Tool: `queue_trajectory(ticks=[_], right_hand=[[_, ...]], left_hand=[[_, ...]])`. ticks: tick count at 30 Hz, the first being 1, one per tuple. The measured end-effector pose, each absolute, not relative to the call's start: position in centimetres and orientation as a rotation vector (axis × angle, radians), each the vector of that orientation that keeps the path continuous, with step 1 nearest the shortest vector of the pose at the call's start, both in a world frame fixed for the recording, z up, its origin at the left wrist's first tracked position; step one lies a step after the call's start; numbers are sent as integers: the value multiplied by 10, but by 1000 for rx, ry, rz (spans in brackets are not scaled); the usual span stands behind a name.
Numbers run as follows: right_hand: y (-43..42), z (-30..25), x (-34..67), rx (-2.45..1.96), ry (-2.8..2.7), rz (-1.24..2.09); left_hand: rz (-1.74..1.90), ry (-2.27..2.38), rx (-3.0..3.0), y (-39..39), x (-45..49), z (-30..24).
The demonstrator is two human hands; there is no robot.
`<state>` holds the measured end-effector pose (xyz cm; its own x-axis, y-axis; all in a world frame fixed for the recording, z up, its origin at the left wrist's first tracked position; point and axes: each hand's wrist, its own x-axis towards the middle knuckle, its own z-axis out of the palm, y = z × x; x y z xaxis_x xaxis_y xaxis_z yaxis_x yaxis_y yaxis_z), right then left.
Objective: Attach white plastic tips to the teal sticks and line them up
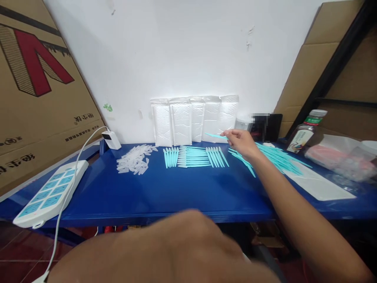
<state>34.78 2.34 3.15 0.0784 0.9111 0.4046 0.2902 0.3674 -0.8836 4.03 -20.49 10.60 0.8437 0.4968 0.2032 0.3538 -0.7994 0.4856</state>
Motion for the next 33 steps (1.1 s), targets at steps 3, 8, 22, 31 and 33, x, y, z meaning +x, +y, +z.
queue_trajectory(ticks=[3,8,22,31,33], right_hand=[[23,32,347,-1158,-1453,661],[23,31,349,-1159,-1447,632],[25,27,352,-1148,-1515,704],[24,26,351,-1172,-1520,703],[23,27,351,-1180,-1520,699]], left_hand=[[454,755,2747,-153,54,139],[281,1584,2777,0,-8,106],[291,1739,2543,125,-114,4],[399,1667,2496,125,-107,-2],[410,1674,2461,125,-105,-3]])
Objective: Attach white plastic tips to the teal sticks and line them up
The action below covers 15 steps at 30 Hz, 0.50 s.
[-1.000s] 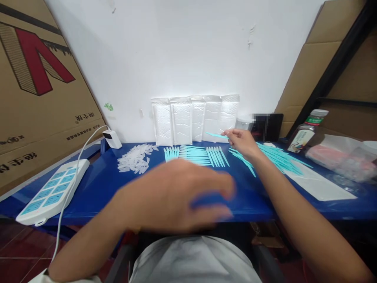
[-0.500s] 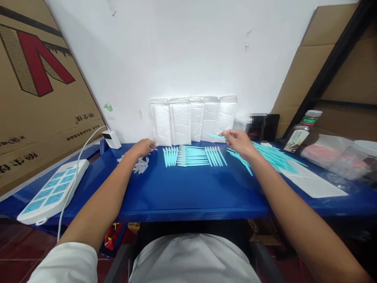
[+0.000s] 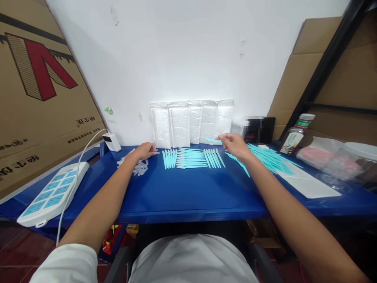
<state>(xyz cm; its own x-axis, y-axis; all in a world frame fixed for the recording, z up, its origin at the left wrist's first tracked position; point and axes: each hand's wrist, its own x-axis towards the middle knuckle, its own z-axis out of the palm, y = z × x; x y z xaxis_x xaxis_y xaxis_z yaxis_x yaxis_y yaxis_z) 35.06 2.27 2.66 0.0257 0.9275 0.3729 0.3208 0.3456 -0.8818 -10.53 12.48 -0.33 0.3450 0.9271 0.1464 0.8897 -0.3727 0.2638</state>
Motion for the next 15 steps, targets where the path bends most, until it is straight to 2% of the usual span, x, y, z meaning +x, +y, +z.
queue_trajectory(ticks=[11,15], right_hand=[[19,25,341,-1172,-1588,706],[20,30,332,-1112,-1717,801]], left_hand=[[383,1761,2350,114,-89,1],[594,1669,2332,105,-81,11]])
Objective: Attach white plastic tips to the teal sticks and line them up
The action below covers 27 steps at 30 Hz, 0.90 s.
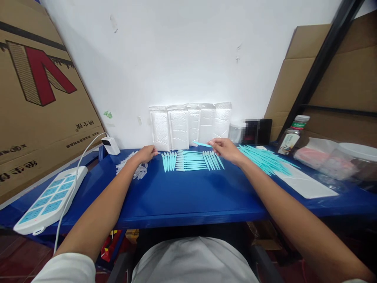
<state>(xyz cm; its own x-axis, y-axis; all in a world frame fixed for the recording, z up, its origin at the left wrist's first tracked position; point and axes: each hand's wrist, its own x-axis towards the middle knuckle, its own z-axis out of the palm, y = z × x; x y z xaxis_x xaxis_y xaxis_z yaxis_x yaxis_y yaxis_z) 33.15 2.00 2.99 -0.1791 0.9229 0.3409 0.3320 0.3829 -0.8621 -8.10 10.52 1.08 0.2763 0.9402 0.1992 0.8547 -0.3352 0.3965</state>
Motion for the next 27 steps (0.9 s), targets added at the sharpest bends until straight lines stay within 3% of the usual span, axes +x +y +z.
queue_trajectory(ticks=[5,9,17,27], right_hand=[[29,52,320,-1112,-1862,705],[35,55,312,-1082,-1893,609],[39,12,306,-976,-1819,594],[50,2,315,-983,-1903,591]], left_hand=[[968,1226,2198,89,-49,21],[1070,1011,2027,71,-16,21],[1131,996,1978,58,8,11],[1087,1021,2031,52,12,10]])
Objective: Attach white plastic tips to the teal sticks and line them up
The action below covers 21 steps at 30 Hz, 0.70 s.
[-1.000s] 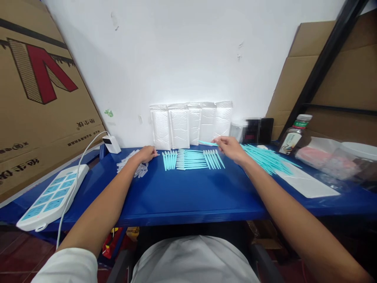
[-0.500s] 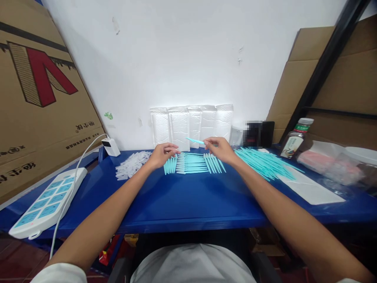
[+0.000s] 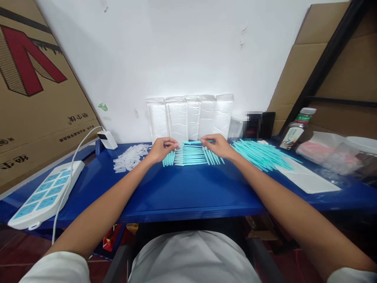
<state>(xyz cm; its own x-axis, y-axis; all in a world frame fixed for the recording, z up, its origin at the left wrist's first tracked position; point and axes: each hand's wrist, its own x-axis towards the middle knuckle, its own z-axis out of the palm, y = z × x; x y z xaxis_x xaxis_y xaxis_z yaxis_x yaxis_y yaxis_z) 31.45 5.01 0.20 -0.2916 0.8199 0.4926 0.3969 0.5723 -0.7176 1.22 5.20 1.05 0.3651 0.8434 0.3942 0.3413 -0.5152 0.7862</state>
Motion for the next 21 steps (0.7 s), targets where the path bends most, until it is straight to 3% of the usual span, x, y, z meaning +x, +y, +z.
queue_trajectory(ticks=[21], right_hand=[[30,8,302,-955,-1950,673]], left_hand=[[1090,971,1943,37,23,10]])
